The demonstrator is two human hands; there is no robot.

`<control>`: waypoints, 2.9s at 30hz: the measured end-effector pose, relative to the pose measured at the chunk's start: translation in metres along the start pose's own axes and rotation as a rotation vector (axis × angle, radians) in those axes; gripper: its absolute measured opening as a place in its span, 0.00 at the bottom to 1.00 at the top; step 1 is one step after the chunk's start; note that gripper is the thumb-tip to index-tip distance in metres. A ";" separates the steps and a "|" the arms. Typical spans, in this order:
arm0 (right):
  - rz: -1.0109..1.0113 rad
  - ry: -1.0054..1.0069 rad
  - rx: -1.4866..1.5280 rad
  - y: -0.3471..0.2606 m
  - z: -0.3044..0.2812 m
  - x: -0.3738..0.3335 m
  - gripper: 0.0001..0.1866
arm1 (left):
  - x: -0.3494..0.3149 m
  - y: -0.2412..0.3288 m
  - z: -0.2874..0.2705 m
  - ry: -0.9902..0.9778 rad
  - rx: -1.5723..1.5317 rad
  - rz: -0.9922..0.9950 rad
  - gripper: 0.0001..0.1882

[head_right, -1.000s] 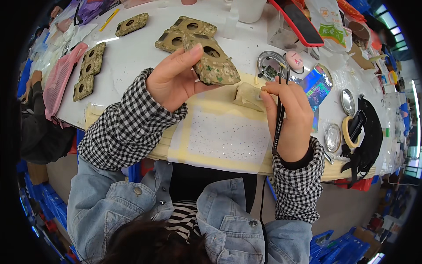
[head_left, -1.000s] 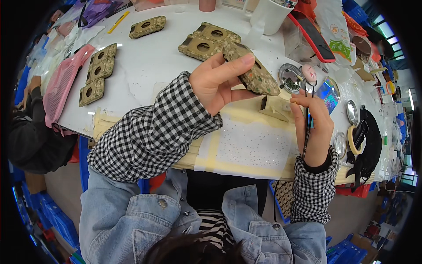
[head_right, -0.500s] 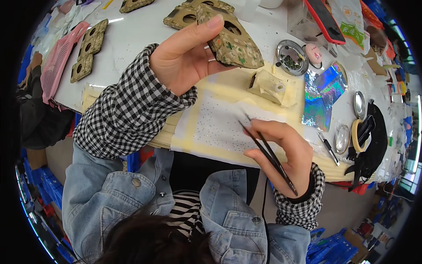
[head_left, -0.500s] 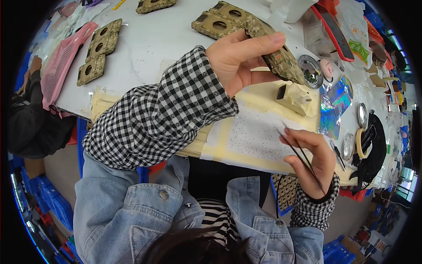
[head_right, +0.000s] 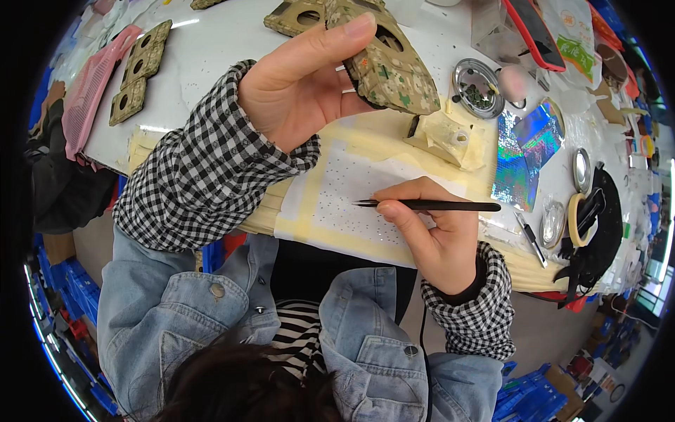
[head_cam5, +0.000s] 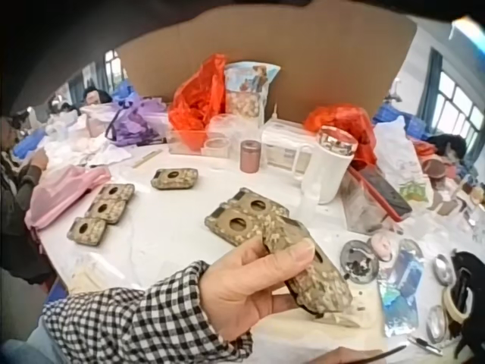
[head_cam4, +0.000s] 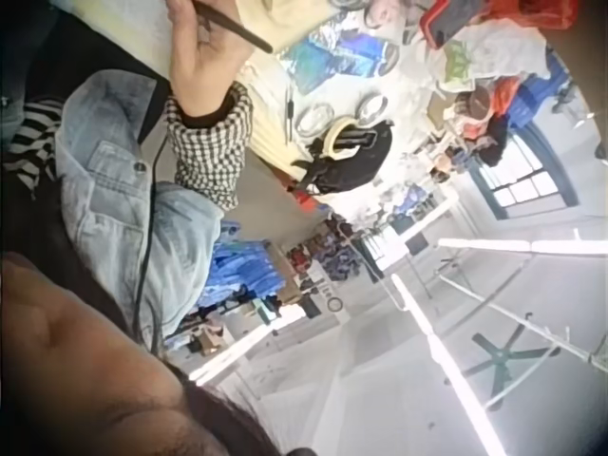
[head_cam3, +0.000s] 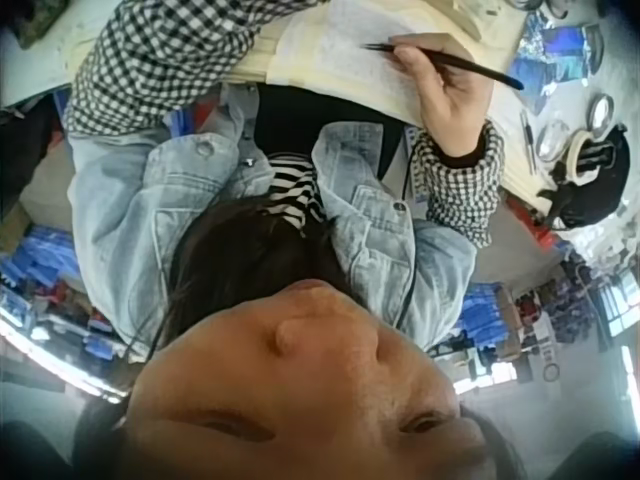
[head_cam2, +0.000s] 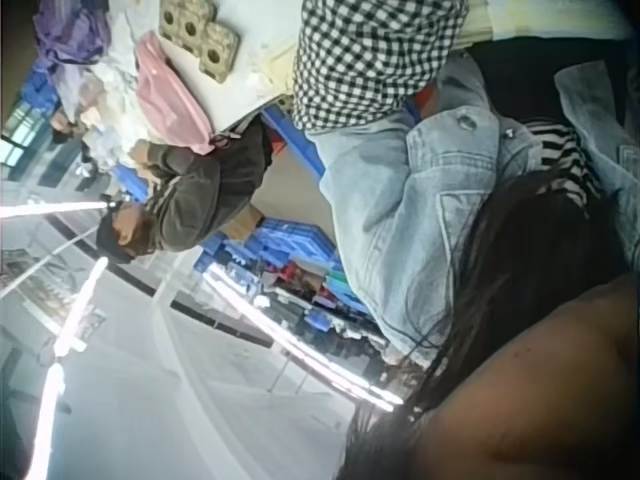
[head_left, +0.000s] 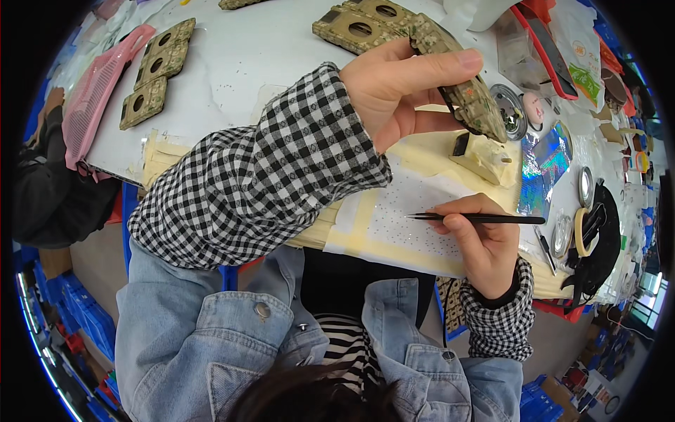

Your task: Applying paint and detailing to plastic model tank hulls using a paintbrush at a workbench.

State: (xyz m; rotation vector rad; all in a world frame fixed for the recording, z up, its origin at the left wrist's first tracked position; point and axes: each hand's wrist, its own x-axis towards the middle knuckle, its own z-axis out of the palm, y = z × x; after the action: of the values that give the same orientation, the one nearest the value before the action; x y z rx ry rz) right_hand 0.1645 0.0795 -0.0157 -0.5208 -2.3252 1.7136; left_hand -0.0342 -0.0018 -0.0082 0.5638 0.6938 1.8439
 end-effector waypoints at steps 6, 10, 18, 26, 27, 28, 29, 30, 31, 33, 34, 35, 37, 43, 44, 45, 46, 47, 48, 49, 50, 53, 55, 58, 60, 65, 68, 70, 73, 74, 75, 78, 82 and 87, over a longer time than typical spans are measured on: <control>-0.005 0.001 -0.011 0.002 0.003 0.003 0.06 | 0.001 -0.003 -0.003 -0.001 -0.004 0.005 0.20; -0.013 -0.005 -0.016 0.002 0.004 0.004 0.06 | 0.000 -0.003 -0.002 0.026 0.008 -0.002 0.21; -0.010 -0.025 -0.006 0.002 0.005 0.004 0.06 | 0.001 -0.003 -0.003 -0.021 0.017 0.022 0.21; -0.015 -0.023 0.005 0.002 0.006 0.004 0.07 | 0.001 -0.004 -0.004 -0.026 0.003 0.009 0.21; -0.011 -0.023 -0.001 0.002 0.006 0.004 0.07 | 0.002 -0.004 -0.004 -0.023 -0.003 0.006 0.21; -0.007 -0.023 -0.007 0.002 0.006 0.003 0.07 | 0.002 -0.005 -0.003 -0.020 -0.009 0.004 0.21; -0.003 -0.024 -0.012 0.001 0.005 0.003 0.07 | 0.002 -0.004 -0.003 -0.020 -0.009 0.001 0.21; -0.005 -0.022 -0.007 0.002 0.005 0.003 0.07 | 0.002 -0.004 -0.003 -0.018 -0.009 -0.001 0.21; -0.006 -0.020 -0.001 0.002 0.005 0.003 0.07 | 0.001 -0.004 -0.003 -0.017 -0.008 -0.003 0.21; -0.008 -0.017 0.010 0.003 0.005 0.003 0.07 | 0.001 -0.004 -0.003 -0.017 -0.006 0.009 0.21; -0.008 -0.017 0.016 0.003 0.005 0.003 0.07 | 0.001 -0.004 -0.003 -0.016 -0.006 0.015 0.21; -0.008 -0.016 0.021 0.003 0.005 0.004 0.07 | 0.001 -0.004 -0.003 -0.020 -0.003 0.014 0.21; 0.018 -0.002 0.033 0.001 0.005 0.002 0.07 | 0.001 -0.003 -0.002 -0.035 -0.002 0.013 0.21; 0.027 -0.011 0.050 0.002 0.004 0.003 0.07 | 0.001 -0.004 -0.003 -0.027 -0.004 0.023 0.21; 0.021 -0.011 0.042 0.002 0.004 0.003 0.07 | 0.001 -0.004 -0.003 -0.025 -0.009 0.019 0.21; 0.027 -0.006 0.047 0.001 0.004 0.003 0.07 | 0.001 -0.004 -0.003 -0.025 -0.015 0.015 0.21; 0.032 0.000 0.053 0.000 0.004 0.003 0.07 | 0.001 -0.005 -0.003 -0.024 -0.022 0.010 0.21; 0.037 0.005 0.059 0.000 0.005 0.003 0.07 | 0.002 -0.005 -0.003 -0.025 -0.019 0.014 0.21; 0.037 0.002 0.065 -0.001 0.005 0.003 0.07 | 0.002 -0.005 -0.003 -0.024 -0.014 0.018 0.21; 0.036 0.000 0.070 -0.001 0.006 0.003 0.07 | 0.002 -0.005 -0.003 -0.024 -0.010 0.023 0.21; 0.036 -0.002 0.076 -0.002 0.006 0.003 0.07 | 0.002 -0.005 -0.003 -0.024 -0.008 0.022 0.21; 0.036 -0.030 0.065 0.000 0.004 0.004 0.07 | 0.001 -0.005 -0.003 -0.018 -0.002 0.023 0.21; 0.036 -0.017 0.093 -0.001 0.006 0.004 0.07 | 0.001 -0.006 -0.003 -0.006 0.000 0.023 0.21; 0.033 -0.002 0.092 -0.002 0.006 0.004 0.08 | 0.000 -0.004 -0.002 -0.023 -0.015 0.022 0.21; 0.029 0.008 0.088 -0.002 0.006 0.004 0.07 | 0.000 -0.005 -0.003 -0.025 -0.019 0.019 0.21; -0.014 0.040 0.101 -0.002 0.002 0.001 0.07 | -0.002 -0.001 0.000 -0.003 0.009 0.004 0.22; -0.075 0.146 0.135 -0.011 -0.006 -0.007 0.07 | -0.004 0.004 0.006 0.021 0.016 -0.052 0.24; -0.192 0.257 0.125 -0.020 -0.013 -0.009 0.10 | -0.003 0.003 0.006 0.046 0.047 -0.058 0.25; -0.413 0.424 0.091 -0.037 -0.023 -0.003 0.14 | -0.006 0.006 0.008 0.022 0.065 -0.065 0.26; -0.467 0.446 0.062 -0.043 -0.027 0.001 0.15 | -0.006 0.007 0.009 0.011 0.070 -0.063 0.26; -0.483 0.455 0.054 -0.048 -0.028 0.004 0.15 | -0.006 0.008 0.010 -0.001 0.060 -0.078 0.27; -0.492 0.441 0.085 -0.054 -0.029 0.015 0.12 | -0.006 0.007 0.013 -0.004 0.030 -0.062 0.28; -0.468 0.412 0.147 -0.049 -0.023 0.027 0.08 | -0.008 0.005 0.016 0.078 0.020 -0.089 0.30; -0.485 0.364 0.209 -0.041 -0.021 0.028 0.07 | -0.010 0.005 0.016 0.064 0.025 -0.137 0.30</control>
State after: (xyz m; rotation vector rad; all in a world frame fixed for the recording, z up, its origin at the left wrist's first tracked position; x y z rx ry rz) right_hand 0.1402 0.0979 0.0288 -0.1848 -1.8046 1.4596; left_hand -0.0235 -0.0090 0.0068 0.4641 0.7802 1.7336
